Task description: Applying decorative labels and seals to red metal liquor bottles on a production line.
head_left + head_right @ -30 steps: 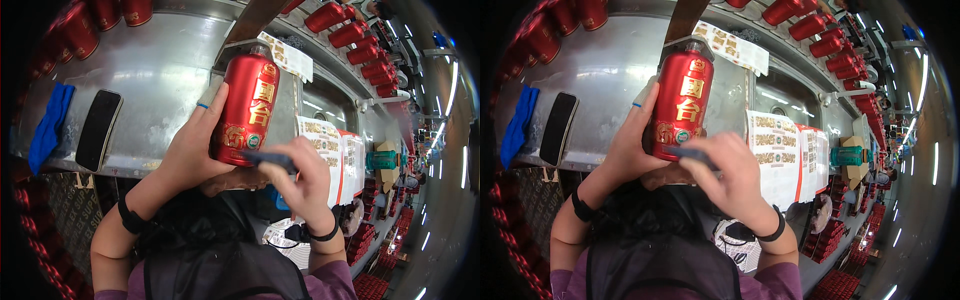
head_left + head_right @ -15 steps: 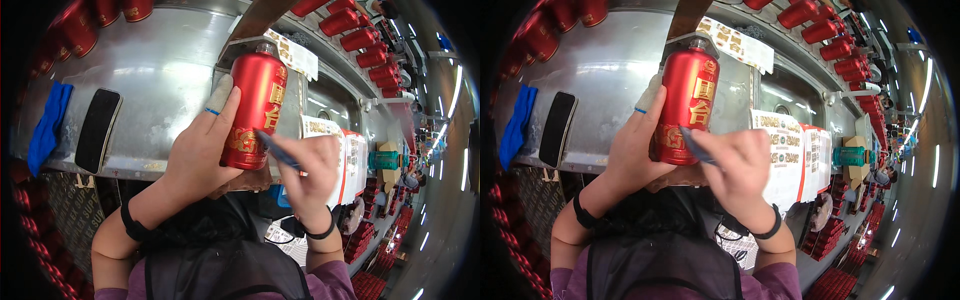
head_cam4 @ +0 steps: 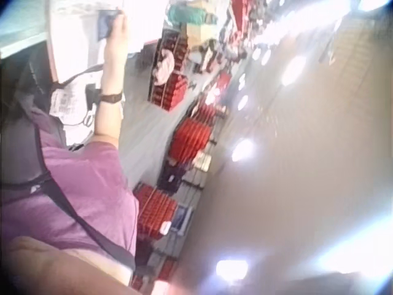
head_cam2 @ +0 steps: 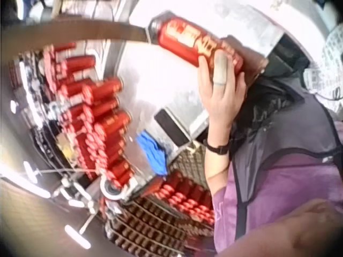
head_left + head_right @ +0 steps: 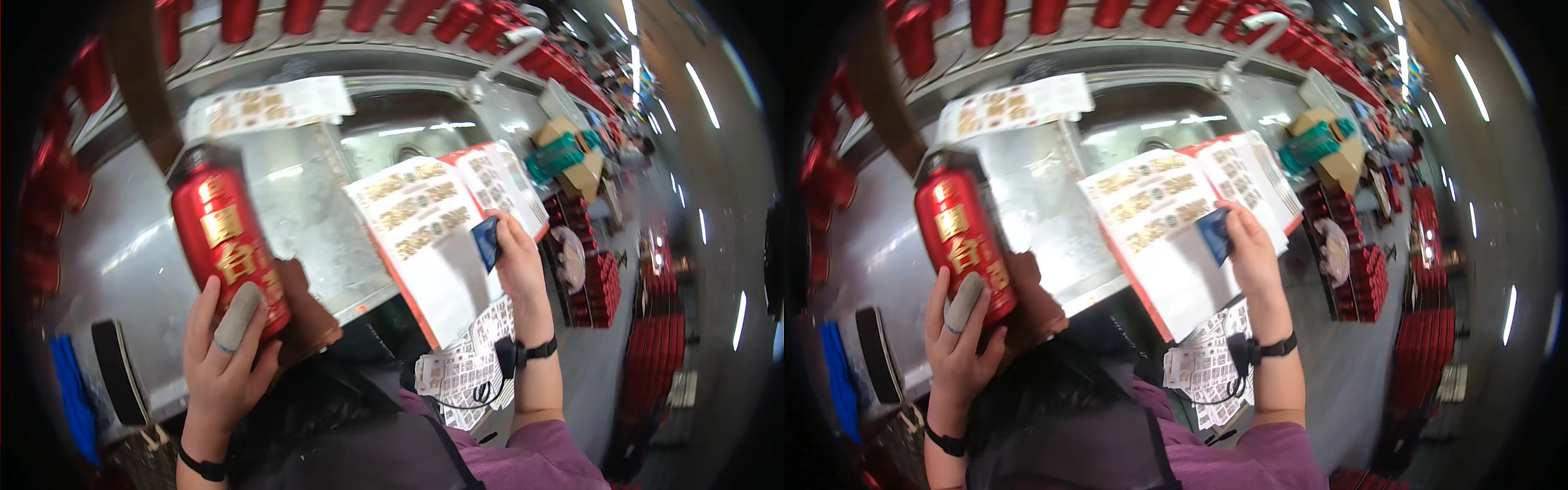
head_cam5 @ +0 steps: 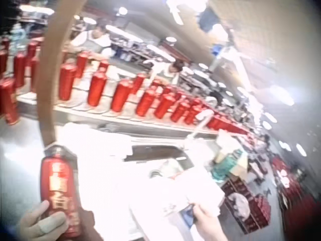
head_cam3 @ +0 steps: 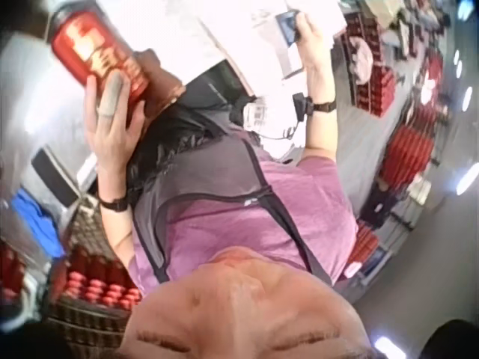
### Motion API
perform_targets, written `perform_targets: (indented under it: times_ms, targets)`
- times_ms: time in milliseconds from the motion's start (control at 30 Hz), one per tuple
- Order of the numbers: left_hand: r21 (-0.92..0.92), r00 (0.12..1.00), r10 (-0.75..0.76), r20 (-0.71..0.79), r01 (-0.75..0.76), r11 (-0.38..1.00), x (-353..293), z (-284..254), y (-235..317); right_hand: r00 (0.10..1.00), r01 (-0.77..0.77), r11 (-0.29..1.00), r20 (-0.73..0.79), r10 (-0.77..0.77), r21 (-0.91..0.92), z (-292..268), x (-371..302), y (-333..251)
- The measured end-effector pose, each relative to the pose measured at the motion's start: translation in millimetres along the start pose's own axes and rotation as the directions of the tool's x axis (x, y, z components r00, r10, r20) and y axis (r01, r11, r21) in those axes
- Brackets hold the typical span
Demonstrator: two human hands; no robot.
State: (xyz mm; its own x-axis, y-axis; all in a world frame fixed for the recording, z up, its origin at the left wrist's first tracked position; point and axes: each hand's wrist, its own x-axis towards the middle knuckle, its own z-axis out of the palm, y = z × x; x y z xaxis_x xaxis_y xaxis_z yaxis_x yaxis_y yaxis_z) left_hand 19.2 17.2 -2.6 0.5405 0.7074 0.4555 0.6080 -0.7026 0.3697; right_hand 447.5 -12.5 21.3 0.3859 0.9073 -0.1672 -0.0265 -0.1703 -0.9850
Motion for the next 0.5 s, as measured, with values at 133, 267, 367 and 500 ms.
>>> perform_targets:
  times_ms: [133,267,367,500]
  targets:
    - [0.036,0.989,0.144,0.026,-0.145,0.989,30.6,4.4,4.6,0.902,-0.043,0.998,-0.428,0.057,0.042,-141.9,19.4,34.8]
    - [0.083,0.979,0.167,0.115,-0.177,0.981,44.5,6.9,10.5,0.730,-0.254,0.967,-0.661,0.171,-0.031,-216.8,21.9,46.8]
    - [0.136,0.979,0.140,0.147,-0.161,0.978,43.9,7.6,12.7,0.681,-0.303,0.917,-0.732,0.018,-0.260,-251.5,30.4,58.3]
    - [0.227,0.976,0.202,0.084,-0.216,0.950,4.9,-0.1,-4.4,0.658,-0.344,0.843,-0.746,-0.098,-0.414,-284.9,62.1,67.8]
